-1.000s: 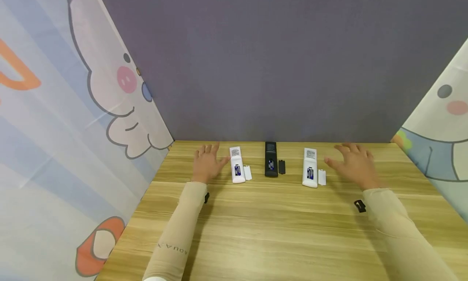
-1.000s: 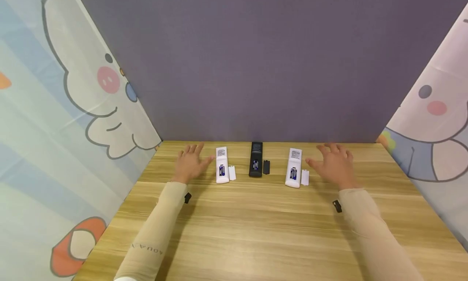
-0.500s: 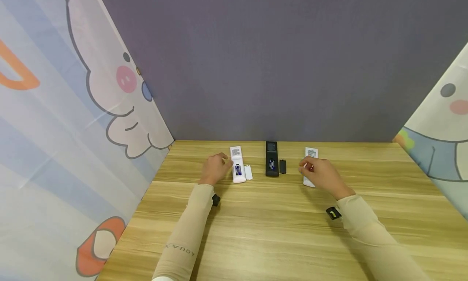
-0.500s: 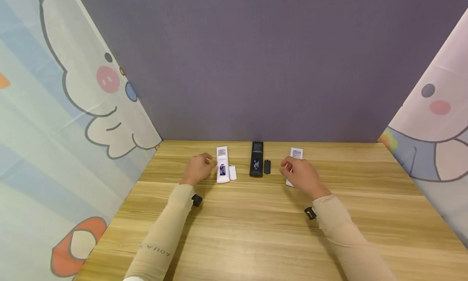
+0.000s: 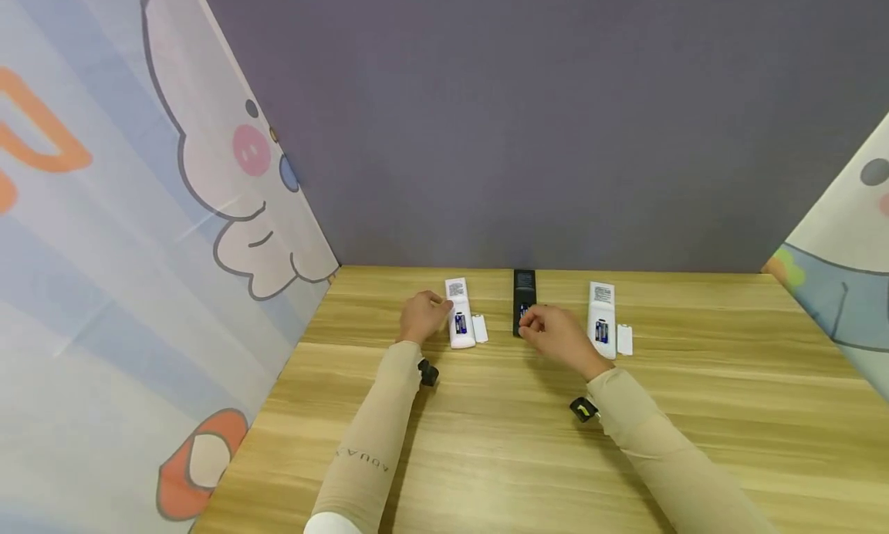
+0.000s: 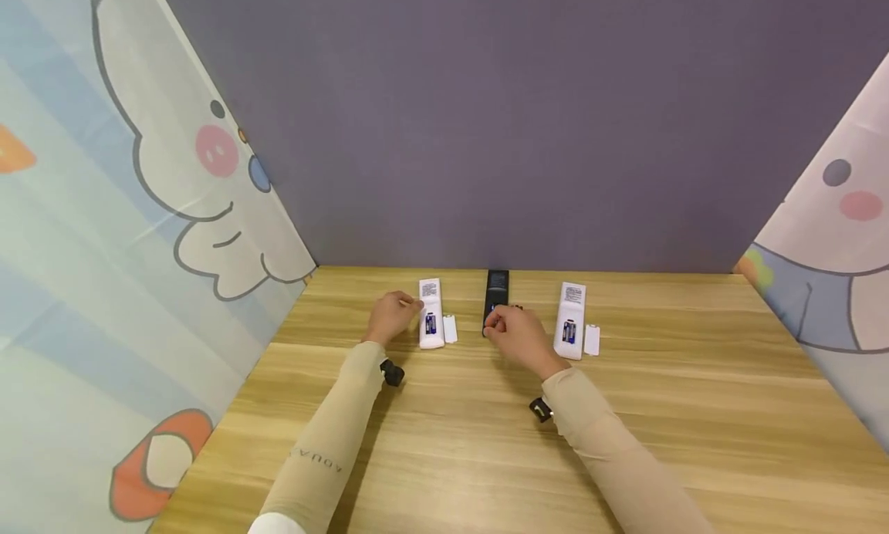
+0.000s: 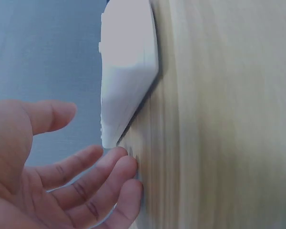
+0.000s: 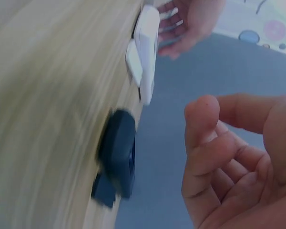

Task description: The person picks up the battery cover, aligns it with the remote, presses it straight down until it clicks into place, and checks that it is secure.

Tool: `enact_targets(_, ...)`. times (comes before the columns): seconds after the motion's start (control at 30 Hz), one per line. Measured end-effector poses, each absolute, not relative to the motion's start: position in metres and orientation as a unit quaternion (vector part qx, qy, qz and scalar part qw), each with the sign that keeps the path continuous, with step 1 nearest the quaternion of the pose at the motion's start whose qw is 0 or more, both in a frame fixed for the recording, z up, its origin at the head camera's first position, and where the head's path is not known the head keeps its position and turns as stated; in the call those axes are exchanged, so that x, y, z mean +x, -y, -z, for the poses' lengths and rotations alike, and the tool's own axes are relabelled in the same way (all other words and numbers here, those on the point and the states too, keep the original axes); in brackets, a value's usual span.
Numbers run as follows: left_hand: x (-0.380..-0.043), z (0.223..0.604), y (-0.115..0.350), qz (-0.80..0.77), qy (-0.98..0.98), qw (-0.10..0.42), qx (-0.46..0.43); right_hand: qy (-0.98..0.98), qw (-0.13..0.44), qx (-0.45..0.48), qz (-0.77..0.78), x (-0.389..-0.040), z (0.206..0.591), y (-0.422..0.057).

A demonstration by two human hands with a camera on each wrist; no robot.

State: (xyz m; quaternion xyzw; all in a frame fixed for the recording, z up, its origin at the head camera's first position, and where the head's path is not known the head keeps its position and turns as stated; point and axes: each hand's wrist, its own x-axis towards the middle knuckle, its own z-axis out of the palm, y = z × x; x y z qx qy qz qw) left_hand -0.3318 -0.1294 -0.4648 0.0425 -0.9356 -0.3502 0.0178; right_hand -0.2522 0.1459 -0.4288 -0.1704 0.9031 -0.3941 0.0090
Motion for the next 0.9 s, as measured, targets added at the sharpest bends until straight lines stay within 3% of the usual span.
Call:
enact_targets(0.27, -0.336, 0.459, 0.115, 0.369, 0.926, -0.002, 0.079, -0.905, 0.033, -0.145, 0.400, -0.260, 0.435, -0.111)
enact_targets(0.47, -0.342, 0.461, 0.110, 0.380, 0.920, -0.001, 0.097, -0.912, 0.010, -0.133, 0.388, -0.273, 0.445, -0.089)
enact_targets(0.73, -0.341, 0.457, 0.104, 0.364, 0.923, 0.001, 0.122, -0.915, 0.042, -0.090, 0.392, -0.279, 0.455, -0.069)
enact_targets(0.9, -0.342, 0.457, 0.102, 0.355, 0.927, 0.000, 0.123, -0.927, 0.018, -0.099, 0.360, -0.283, 0.462, -0.061)
